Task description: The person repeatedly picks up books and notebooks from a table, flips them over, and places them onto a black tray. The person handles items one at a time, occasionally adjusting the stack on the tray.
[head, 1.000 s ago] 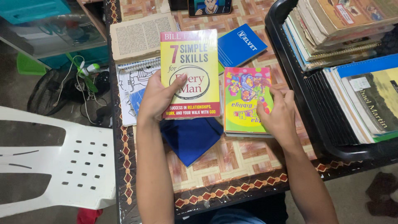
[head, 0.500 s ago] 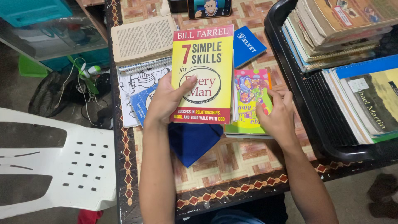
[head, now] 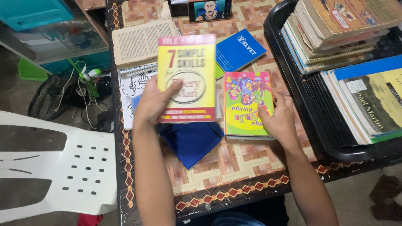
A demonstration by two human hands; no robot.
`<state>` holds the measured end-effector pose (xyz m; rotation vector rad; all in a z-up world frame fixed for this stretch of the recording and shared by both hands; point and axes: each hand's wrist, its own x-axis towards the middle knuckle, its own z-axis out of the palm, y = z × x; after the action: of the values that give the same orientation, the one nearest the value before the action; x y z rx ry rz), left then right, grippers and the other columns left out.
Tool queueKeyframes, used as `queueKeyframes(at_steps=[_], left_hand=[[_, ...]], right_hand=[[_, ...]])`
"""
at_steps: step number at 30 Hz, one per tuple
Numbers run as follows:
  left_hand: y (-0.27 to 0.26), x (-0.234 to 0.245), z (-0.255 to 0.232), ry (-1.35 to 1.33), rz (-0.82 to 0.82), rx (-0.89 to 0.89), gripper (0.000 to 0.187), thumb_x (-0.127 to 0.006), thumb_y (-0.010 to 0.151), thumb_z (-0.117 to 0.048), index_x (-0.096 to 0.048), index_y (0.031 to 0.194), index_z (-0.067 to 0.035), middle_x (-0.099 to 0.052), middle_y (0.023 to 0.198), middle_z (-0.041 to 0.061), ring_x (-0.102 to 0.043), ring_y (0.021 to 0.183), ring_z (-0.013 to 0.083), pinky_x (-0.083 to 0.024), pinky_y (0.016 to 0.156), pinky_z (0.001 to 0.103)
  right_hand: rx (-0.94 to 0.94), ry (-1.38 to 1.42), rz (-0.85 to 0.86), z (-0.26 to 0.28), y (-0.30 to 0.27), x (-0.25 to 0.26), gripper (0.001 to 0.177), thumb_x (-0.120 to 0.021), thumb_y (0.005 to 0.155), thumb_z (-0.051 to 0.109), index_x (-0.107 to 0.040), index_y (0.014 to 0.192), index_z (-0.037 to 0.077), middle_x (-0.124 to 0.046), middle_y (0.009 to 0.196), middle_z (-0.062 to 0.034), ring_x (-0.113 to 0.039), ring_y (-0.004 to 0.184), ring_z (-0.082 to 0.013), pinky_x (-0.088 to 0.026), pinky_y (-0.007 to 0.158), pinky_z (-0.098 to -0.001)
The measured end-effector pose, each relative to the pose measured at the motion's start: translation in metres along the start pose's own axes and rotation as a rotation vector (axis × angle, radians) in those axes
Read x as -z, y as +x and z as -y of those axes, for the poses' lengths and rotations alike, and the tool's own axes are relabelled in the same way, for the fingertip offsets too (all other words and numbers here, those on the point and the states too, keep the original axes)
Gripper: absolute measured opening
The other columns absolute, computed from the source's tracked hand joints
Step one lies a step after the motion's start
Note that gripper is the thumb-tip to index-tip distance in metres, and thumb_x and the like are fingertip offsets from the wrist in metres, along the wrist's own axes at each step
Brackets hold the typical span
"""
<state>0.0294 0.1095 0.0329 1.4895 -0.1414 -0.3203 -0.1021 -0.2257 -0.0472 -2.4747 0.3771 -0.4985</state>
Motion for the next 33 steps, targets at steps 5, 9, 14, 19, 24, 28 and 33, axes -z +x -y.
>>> queueKeyframes(at_steps=[5, 9, 14, 19, 24, 28, 33], left_hand=[[-0.002, 0.043, 0.009, 0.456, -0.171, 0.164, 0.035, -0.08, 0.089, -0.026, -0.072, 0.109, 0.003, -0.077, 0.097, 0.019, -0.069, 0.076, 0.0207, -0.053, 0.066, 0.036], [-0.004, 0.044, 0.014, 1.046, -0.336, 0.203, 0.049, -0.086, 0.091, -0.042, -0.074, 0.104, 0.004, -0.072, 0.097, 0.028, -0.062, 0.091, 0.0379, -0.041, 0.087, 0.051], [-0.012, -0.011, 0.02, 1.344, -0.801, -0.343, 0.072, -0.084, 0.077, -0.036, -0.059, 0.126, 0.009, -0.064, 0.118, 0.027, -0.061, 0.107, 0.042, -0.04, 0.092, 0.05], [-0.007, -0.121, 0.051, 0.772, -0.118, -0.309, 0.074, -0.065, 0.093, -0.046, -0.052, 0.131, 0.015, -0.062, 0.117, 0.039, -0.063, 0.107, 0.0508, -0.052, 0.092, 0.051], [0.004, -0.142, 0.082, 0.977, 0.086, -0.07, 0.085, -0.065, 0.09, -0.063, -0.055, 0.114, 0.018, -0.068, 0.097, 0.037, -0.069, 0.093, 0.0484, -0.056, 0.081, 0.052], [0.017, -0.134, 0.097, 0.941, 0.149, -0.063, 0.081, -0.072, 0.083, -0.063, -0.06, 0.105, 0.013, -0.07, 0.087, 0.032, -0.072, 0.087, 0.045, -0.056, 0.078, 0.051], [0.023, -0.125, 0.101, 0.845, 0.19, -0.012, 0.061, -0.076, 0.082, -0.054, -0.071, 0.095, 0.006, -0.074, 0.088, 0.025, -0.074, 0.086, 0.0383, -0.056, 0.078, 0.047]], right_hand=[[-0.023, 0.009, -0.007, -0.011, 0.008, 0.004, 0.055, -0.08, 0.088, 0.027, -0.063, 0.132, 0.0, -0.063, 0.119, -0.0254, -0.065, 0.106, -0.0386, -0.052, 0.092, -0.045], [-0.037, 0.14, -0.063, -0.019, 0.012, 0.015, 0.05, -0.077, 0.091, 0.018, -0.057, 0.133, -0.003, -0.07, 0.116, -0.0213, -0.072, 0.103, -0.0294, -0.056, 0.088, -0.0404], [-0.267, 0.619, -0.103, -0.028, 0.017, 0.03, 0.043, -0.06, 0.104, 0.008, -0.038, 0.14, 0.0, -0.07, 0.115, -0.0185, -0.072, 0.099, -0.0219, -0.059, 0.081, -0.0373], [-0.274, 1.164, -0.083, -0.051, 0.019, 0.033, 0.037, -0.053, 0.109, 0.002, -0.036, 0.142, 0.001, -0.064, 0.128, -0.0181, -0.069, 0.109, -0.0218, -0.06, 0.091, -0.0376], [-0.342, 1.414, 0.012, -0.067, 0.021, 0.028, 0.036, -0.05, 0.108, 0.005, -0.04, 0.142, 0.0, -0.061, 0.134, -0.0175, -0.067, 0.117, -0.0257, -0.057, 0.101, -0.0412], [-0.36, 1.466, 0.022, -0.065, 0.022, 0.031, 0.04, -0.046, 0.106, 0.007, -0.043, 0.145, -0.001, -0.061, 0.137, -0.017, -0.065, 0.122, -0.0279, -0.052, 0.106, -0.0428], [-0.352, 1.534, 0.059, -0.058, 0.017, 0.039, 0.041, -0.045, 0.108, 0.007, -0.041, 0.148, -0.001, -0.057, 0.143, -0.018, -0.061, 0.129, -0.029, -0.049, 0.111, -0.0437]])
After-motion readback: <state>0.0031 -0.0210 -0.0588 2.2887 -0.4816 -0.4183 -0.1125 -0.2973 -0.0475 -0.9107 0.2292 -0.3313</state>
